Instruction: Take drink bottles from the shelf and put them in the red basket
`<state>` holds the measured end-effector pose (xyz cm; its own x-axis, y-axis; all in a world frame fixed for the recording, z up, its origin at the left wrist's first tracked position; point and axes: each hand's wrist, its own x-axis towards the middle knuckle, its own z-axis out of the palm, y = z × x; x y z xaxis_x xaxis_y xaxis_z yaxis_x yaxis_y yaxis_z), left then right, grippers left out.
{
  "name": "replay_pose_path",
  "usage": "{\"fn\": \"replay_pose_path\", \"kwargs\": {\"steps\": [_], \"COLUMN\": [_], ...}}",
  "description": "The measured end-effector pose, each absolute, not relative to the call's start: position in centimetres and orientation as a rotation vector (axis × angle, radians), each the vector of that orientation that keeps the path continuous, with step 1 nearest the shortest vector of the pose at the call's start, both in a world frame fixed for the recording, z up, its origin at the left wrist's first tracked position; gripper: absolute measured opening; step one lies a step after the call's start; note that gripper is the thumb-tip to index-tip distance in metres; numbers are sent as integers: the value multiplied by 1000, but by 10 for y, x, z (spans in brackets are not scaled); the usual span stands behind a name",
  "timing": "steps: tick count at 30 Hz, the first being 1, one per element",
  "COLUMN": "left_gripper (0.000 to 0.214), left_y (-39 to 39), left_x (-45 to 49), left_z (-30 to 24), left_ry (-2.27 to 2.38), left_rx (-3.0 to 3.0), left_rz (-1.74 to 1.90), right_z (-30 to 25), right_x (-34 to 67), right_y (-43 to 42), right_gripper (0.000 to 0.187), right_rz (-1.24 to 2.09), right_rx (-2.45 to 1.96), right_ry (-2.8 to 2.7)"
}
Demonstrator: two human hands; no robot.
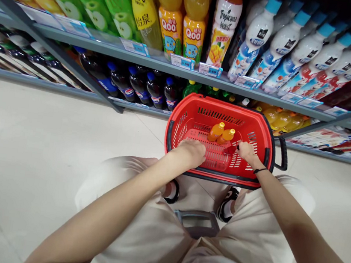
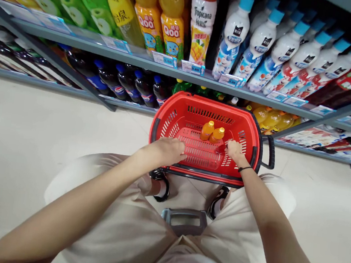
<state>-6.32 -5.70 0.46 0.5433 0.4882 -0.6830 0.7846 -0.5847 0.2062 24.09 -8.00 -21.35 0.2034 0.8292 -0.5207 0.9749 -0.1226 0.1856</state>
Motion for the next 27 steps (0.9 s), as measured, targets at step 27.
{"fn": "replay_pose_path", "kwargs": {"steps": [27], "left_gripper": [40], "left_y": [-54], "left_x": [-72], "left_z": [10], "left_ry": [1017], "left_rx": [2352], "left_rz": [-755], "right_z": [-160], "right_x": [229], "right_y": [-105], "right_gripper": [42], "right_rz": [-467], "right_rx": [2267], "right_ry": [1582]}}
